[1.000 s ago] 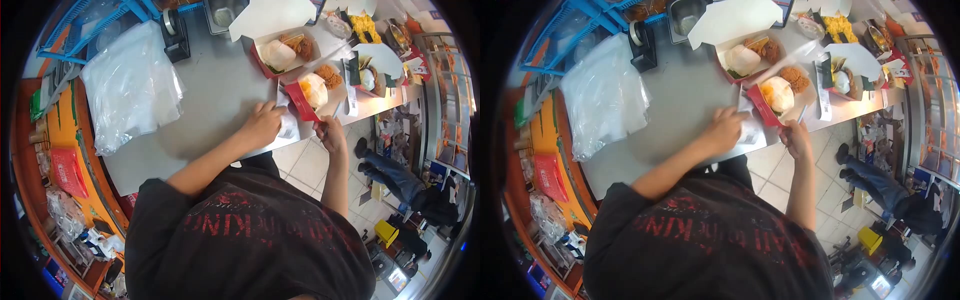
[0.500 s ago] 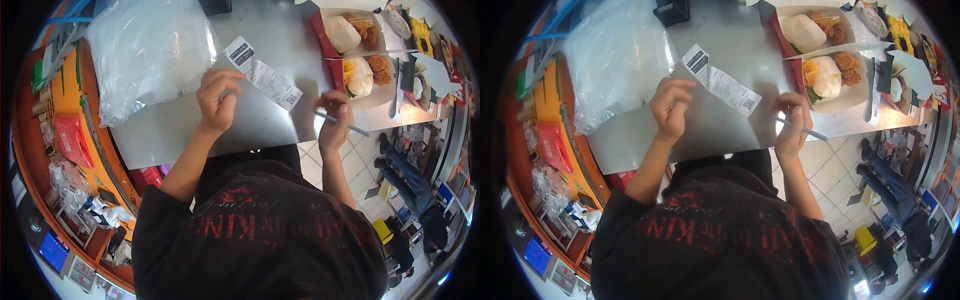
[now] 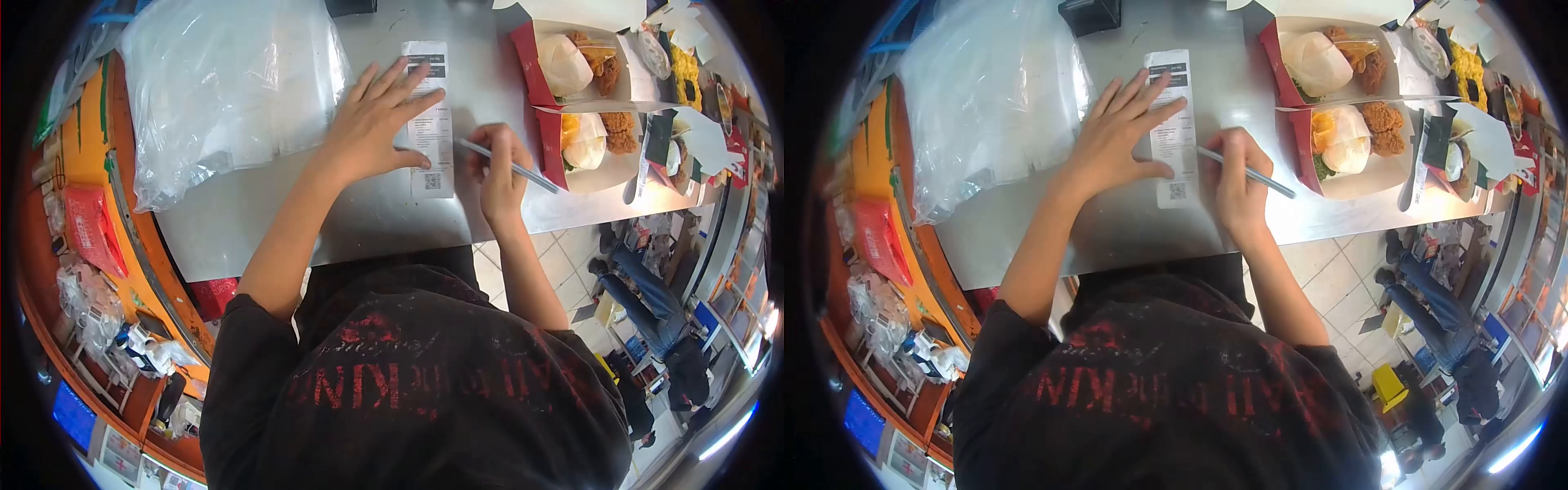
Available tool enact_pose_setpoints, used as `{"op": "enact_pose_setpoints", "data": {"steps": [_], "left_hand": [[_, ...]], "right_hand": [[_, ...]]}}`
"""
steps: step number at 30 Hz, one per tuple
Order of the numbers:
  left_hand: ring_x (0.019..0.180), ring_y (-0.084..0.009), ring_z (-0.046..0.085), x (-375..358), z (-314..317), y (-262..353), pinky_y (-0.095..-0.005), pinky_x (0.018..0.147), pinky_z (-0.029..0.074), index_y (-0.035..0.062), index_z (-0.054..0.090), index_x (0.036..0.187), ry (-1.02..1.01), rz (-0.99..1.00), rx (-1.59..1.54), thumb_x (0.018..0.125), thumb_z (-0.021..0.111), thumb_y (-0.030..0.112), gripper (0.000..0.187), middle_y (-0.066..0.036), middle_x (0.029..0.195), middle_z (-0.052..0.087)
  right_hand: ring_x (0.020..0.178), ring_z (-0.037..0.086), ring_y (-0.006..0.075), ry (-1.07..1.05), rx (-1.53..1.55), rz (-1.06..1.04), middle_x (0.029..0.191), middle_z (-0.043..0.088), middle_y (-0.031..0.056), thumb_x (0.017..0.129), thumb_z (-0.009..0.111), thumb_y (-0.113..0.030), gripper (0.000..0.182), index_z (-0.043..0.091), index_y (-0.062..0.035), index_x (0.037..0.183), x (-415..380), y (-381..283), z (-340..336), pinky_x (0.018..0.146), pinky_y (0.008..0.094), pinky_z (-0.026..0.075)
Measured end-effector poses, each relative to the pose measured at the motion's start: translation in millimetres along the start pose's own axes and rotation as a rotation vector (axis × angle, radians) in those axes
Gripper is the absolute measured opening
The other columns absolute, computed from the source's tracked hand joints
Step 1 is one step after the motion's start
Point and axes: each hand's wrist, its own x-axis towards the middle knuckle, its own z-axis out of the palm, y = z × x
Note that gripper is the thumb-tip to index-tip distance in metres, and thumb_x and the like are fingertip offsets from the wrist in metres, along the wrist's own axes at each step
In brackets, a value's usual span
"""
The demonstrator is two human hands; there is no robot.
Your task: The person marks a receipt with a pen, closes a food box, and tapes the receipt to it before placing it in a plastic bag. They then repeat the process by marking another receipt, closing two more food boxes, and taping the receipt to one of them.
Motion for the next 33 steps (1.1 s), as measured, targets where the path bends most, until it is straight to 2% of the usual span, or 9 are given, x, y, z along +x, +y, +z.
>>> {"op": "enact_pose_setpoints", "data": {"steps": [4, 7, 13, 15, 17, 19, 23, 25, 33], "left_hand": [[0.134, -0.0225, 0.028, 4, 2, 8, -0.0467, 0.112, 0.017, 0.0211, 0.048, 0.131, 0.122, -0.091, 0.051, 0.055, 0.075, 0.057, 0.088, -0.003, 0.141, 0.039], [0.133, -0.0223, 0.030, 5, 5, 8, -0.0468, 0.111, 0.019, 0.0223, 0.048, 0.131, 0.159, -0.130, 0.029, 0.053, 0.076, 0.055, 0.089, -0.002, 0.141, 0.039], [0.133, -0.0215, 0.031, 5, 5, 7, -0.0458, 0.111, 0.020, 0.0244, 0.048, 0.131, 0.158, -0.139, -0.010, 0.053, 0.079, 0.048, 0.087, 0.000, 0.141, 0.039], [0.133, -0.0212, 0.031, 6, 4, 6, -0.0454, 0.111, 0.019, 0.0244, 0.048, 0.131, 0.157, -0.147, -0.014, 0.053, 0.079, 0.047, 0.087, 0.000, 0.141, 0.039], [0.134, -0.0209, 0.029, 5, 5, 6, -0.0452, 0.112, 0.019, 0.0212, 0.048, 0.131, 0.126, -0.136, 0.046, 0.053, 0.076, 0.058, 0.090, -0.001, 0.142, 0.038], [0.134, -0.0209, 0.029, 6, 4, 6, -0.0451, 0.112, 0.019, 0.0214, 0.048, 0.131, 0.131, -0.139, 0.033, 0.053, 0.076, 0.058, 0.091, -0.001, 0.142, 0.038], [0.134, -0.0210, 0.029, 6, 4, 8, -0.0448, 0.112, 0.018, 0.0216, 0.048, 0.131, 0.140, -0.151, 0.026, 0.051, 0.076, 0.059, 0.093, -0.001, 0.142, 0.038], [0.133, -0.0214, 0.031, 5, 5, 7, -0.0448, 0.112, 0.019, 0.0219, 0.048, 0.131, 0.158, -0.153, 0.007, 0.051, 0.077, 0.056, 0.092, -0.001, 0.141, 0.039], [0.132, -0.0217, 0.032, 6, 6, 7, -0.0450, 0.111, 0.020, 0.0210, 0.050, 0.130, 0.185, -0.142, -0.015, 0.050, 0.079, 0.052, 0.091, -0.001, 0.140, 0.040]], "right_hand": [[0.060, 0.051, 0.0050, -0.100, 0.009, -0.050, 0.067, 0.057, 0.0024, 0.079, 0.060, -0.001, 0.009, 0.054, 0.0027, 0.074, 22, 10, 20, 0.053, 0.0194, 0.042], [0.061, 0.051, 0.0047, -0.025, 0.013, -0.122, 0.068, 0.058, 0.0032, 0.076, 0.062, -0.002, 0.011, 0.053, 0.0024, 0.073, 27, 20, 29, 0.052, 0.0196, 0.042], [0.057, 0.051, 0.0044, -0.108, -0.103, -0.138, 0.062, 0.057, 0.0024, 0.072, 0.062, 0.001, 0.010, 0.052, 0.0001, 0.068, 27, 24, 25, 0.052, 0.0197, 0.042], [0.058, 0.050, 0.0042, -0.144, -0.150, -0.158, 0.064, 0.056, 0.0019, 0.073, 0.062, 0.002, 0.009, 0.053, 0.0000, 0.070, 27, 24, 24, 0.054, 0.0192, 0.041], [0.059, 0.049, 0.0041, -0.181, -0.198, -0.174, 0.067, 0.056, 0.0015, 0.075, 0.062, 0.002, 0.009, 0.054, 0.0000, 0.072, 26, 23, 24, 0.055, 0.0186, 0.040], [0.059, 0.049, 0.0042, -0.072, -0.174, -0.148, 0.066, 0.056, 0.0022, 0.075, 0.062, 0.002, 0.009, 0.054, -0.0001, 0.072, 27, 20, 26, 0.055, 0.0185, 0.040], [0.058, 0.051, 0.0052, -0.153, -0.182, -0.224, 0.068, 0.058, 0.0038, 0.076, 0.061, 0.002, 0.009, 0.054, 0.0002, 0.071, 27, 19, 14, 0.054, 0.0190, 0.041], [0.057, 0.054, 0.0069, 0.042, -0.118, -0.189, 0.068, 0.060, 0.0055, 0.077, 0.061, 0.002, 0.009, 0.054, 0.0008, 0.071, 26, 21, 11, 0.053, 0.0199, 0.043], [0.057, 0.055, 0.0072, 0.023, -0.033, -0.109, 0.066, 0.060, 0.0054, 0.076, 0.062, 0.002, 0.010, 0.055, 0.0014, 0.070, 22, 25, 18, 0.053, 0.0202, 0.044]]}}
